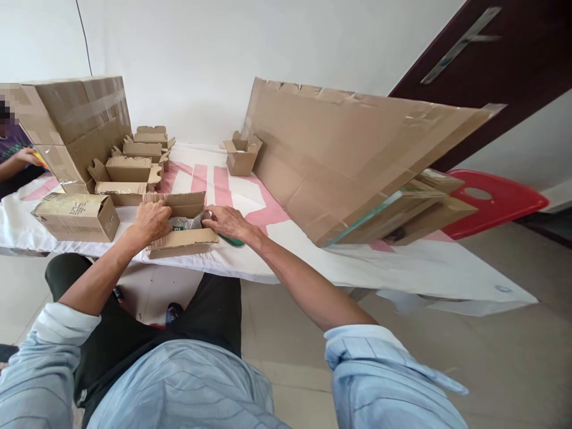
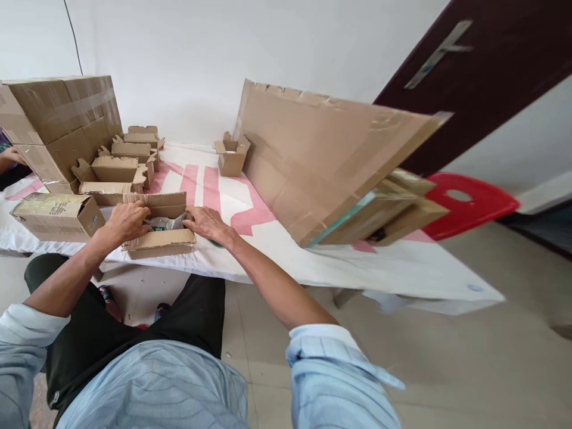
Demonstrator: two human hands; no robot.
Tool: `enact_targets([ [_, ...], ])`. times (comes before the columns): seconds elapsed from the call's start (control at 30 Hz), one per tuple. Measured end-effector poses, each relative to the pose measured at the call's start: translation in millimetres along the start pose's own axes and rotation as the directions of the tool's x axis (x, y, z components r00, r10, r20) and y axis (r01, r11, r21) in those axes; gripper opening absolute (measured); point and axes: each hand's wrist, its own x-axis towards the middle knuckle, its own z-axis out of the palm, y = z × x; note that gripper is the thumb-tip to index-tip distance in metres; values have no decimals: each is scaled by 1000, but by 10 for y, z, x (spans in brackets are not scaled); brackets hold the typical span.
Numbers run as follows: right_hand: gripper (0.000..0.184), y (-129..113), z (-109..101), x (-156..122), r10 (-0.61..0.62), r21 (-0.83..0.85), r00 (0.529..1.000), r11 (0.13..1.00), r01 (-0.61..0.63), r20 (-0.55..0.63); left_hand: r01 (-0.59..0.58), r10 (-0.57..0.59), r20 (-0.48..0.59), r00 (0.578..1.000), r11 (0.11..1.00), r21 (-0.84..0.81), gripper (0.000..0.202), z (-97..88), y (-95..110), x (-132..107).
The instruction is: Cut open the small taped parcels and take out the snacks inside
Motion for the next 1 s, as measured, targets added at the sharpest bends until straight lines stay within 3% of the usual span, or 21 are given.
enact_targets([
  [0.1,33,33,31,6,-28,17,999,999,29,-31,40,-39,-15,999,998,56,34,-67,-77,-71],
  [0.23,31,94,70,79,-128,-8,987,992,128,-102,55,-52,46,998,996,-65,63,-49,-373,-90],
  [0.33,49,141,87,176,-221,39,967,973,228,-124,36,-20,80,997,979,-202,86,38,-629,-78],
  [0.43,73,174,84,261,-239,133,969,960,245,-60,28,1,100,995,956,-294,104,129,-790,-91],
  [0.6,81,180,55,300,-207,266,978,945,191,34,24,33,128,991,909,-417,137,278,-878,-161],
  [0.7,72,125,18,302,-193,199,980,963,180,49,-53,112,82,990,851,-522,149,385,-887,-213],
  [0.87,31,-171,-59,362,-297,-70,954,954,293,-46,-21,61,46,997,803,-595,154,479,-830,-298],
  [0.93,25,-333,-72,407,-300,-113,954,948,298,0,-20,45,26,999,792,-610,152,482,-802,-336],
  [1.0,23,-471,-74,462,-247,-146,961,953,264,122,-30,40,3,999,781,-624,151,487,-790,-376],
])
